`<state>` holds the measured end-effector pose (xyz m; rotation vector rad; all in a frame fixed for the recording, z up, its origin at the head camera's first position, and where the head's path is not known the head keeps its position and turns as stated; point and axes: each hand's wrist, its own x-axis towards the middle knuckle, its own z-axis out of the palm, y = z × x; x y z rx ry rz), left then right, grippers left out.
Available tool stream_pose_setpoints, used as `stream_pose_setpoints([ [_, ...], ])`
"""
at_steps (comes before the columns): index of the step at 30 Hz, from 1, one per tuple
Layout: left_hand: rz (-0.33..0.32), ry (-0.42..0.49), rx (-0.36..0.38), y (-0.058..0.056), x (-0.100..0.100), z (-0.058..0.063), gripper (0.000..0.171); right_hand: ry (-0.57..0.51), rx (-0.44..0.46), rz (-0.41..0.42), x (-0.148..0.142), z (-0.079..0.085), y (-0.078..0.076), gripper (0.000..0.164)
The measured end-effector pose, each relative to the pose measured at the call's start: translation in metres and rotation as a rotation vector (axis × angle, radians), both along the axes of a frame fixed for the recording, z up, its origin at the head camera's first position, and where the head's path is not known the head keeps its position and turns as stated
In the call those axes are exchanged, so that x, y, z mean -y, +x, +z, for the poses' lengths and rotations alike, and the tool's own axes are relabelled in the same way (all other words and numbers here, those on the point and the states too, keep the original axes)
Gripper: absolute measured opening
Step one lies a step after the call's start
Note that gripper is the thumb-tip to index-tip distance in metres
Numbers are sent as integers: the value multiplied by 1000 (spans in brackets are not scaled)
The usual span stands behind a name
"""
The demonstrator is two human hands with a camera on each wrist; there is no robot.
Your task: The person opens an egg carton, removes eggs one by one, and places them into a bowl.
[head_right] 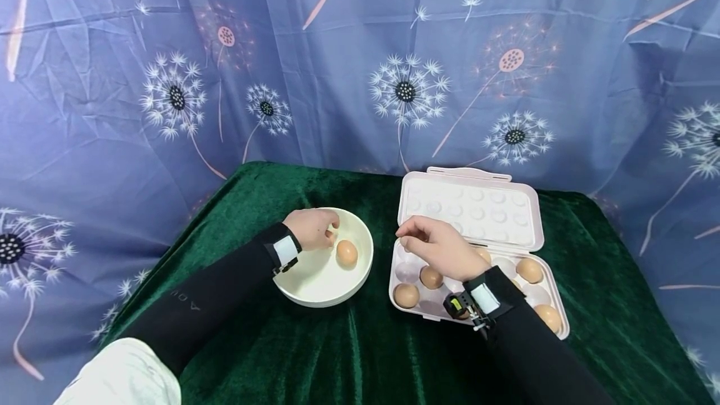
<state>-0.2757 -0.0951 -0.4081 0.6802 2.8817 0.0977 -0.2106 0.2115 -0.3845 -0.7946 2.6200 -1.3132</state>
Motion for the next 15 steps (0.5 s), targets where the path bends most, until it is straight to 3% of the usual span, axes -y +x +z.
stream_pose_setpoints([
  [7,-30,-13,-18,9,-5,13,36,25,-21,-3,1,-1,-2,9],
  [15,-149,122,-27,33,-23,37,40,71,-17,-53,-8,-7,-1,10],
])
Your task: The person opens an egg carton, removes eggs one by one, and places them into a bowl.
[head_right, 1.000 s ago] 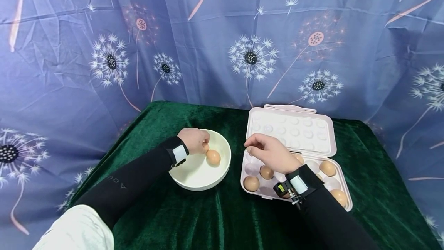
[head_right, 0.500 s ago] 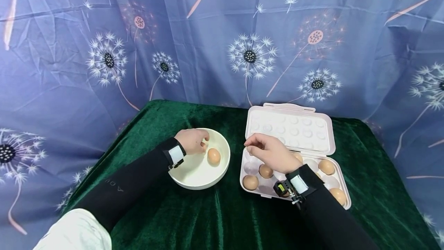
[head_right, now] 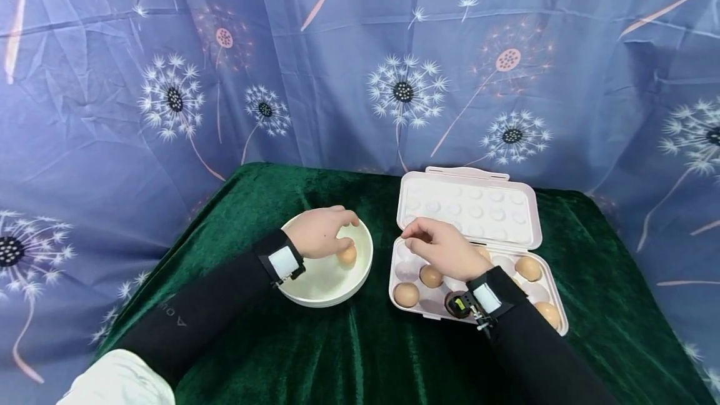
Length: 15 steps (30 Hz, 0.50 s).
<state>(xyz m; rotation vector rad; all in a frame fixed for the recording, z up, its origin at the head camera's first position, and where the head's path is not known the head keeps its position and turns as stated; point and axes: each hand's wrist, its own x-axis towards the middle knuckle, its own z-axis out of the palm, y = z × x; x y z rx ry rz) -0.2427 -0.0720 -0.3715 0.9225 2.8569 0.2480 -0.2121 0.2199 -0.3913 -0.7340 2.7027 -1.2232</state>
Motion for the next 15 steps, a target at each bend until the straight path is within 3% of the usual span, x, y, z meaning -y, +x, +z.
stream_pose_setpoints([
  [7,-119,118,-47,16,-22,8,40,120,-21,-104,-28,1,3,12],
  [15,-164,150,-45,27,-36,13,40,249,21,-228,-67,4,8,28],
])
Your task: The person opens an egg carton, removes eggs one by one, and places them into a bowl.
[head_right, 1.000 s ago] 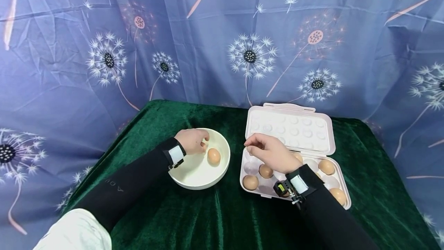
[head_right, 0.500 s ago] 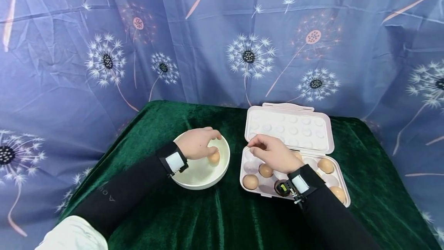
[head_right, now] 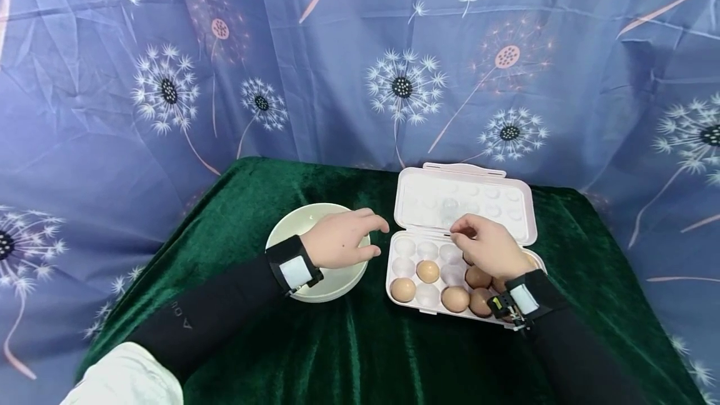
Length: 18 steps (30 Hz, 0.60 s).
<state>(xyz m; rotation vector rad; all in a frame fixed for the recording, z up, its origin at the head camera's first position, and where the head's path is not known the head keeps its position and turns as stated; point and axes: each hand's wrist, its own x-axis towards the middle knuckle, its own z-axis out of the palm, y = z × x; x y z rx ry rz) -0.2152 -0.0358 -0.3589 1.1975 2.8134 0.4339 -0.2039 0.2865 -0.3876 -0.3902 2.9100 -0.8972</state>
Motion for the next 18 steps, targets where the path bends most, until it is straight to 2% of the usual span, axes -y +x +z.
stream_pose_setpoints([
  [3,-6,-5,-10,2,-3,-1,40,41,-9,-33,-11,-1,-3,30],
  [7,-25,-18,-31,4,-8,-3,40,64,23,-60,-20,-5,-7,30],
  [13,-35,-9,-13,8,-13,-4,38,139,62,-68,-23,-10,-13,30],
  [18,-38,-13,-14,9,-14,-6,37,190,170,-57,-20,-11,-15,26],
])
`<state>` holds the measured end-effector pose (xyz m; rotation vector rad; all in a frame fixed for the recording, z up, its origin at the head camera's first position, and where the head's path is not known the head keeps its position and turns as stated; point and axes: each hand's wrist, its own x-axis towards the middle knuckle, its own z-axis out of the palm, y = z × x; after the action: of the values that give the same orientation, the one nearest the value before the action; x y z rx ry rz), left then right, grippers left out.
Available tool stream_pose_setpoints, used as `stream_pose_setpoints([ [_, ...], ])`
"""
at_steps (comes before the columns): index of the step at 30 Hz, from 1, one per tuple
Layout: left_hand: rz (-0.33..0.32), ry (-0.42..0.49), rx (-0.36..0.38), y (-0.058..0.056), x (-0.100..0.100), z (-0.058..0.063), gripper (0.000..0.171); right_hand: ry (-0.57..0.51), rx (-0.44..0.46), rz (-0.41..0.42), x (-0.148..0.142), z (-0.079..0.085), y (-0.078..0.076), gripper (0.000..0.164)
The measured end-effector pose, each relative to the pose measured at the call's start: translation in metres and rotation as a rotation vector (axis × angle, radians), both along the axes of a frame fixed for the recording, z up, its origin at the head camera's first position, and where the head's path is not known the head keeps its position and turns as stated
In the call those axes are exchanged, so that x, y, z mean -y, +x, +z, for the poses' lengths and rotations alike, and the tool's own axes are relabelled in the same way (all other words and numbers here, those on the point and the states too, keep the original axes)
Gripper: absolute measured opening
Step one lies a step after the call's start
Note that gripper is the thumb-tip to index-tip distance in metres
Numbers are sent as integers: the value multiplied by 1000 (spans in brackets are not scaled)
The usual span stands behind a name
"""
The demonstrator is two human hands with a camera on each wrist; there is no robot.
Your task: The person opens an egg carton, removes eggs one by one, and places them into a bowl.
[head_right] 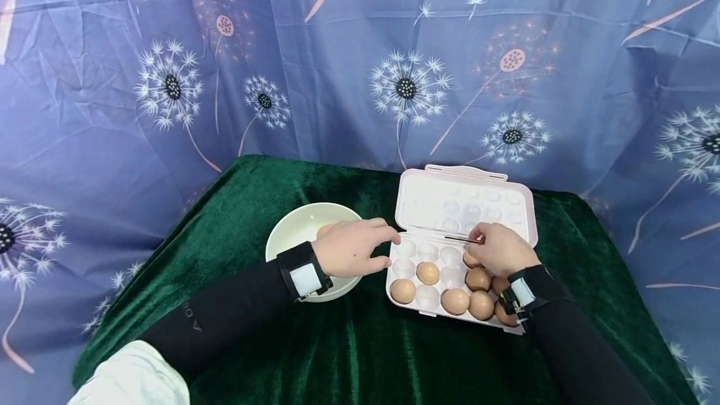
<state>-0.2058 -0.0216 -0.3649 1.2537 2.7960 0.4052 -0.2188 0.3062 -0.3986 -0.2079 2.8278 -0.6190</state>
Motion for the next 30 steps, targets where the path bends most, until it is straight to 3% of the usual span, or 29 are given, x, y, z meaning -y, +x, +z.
stream_pose_setpoints([
  [5,3,-3,0,0,1,-2,37,44,73,41,0,-7,-5,22],
  [16,5,-1,2,-1,3,-2,34,87,64,65,7,-10,-7,14],
  [30,-6,33,-2,-4,8,-3,39,-32,80,-2,8,-7,1,14],
])
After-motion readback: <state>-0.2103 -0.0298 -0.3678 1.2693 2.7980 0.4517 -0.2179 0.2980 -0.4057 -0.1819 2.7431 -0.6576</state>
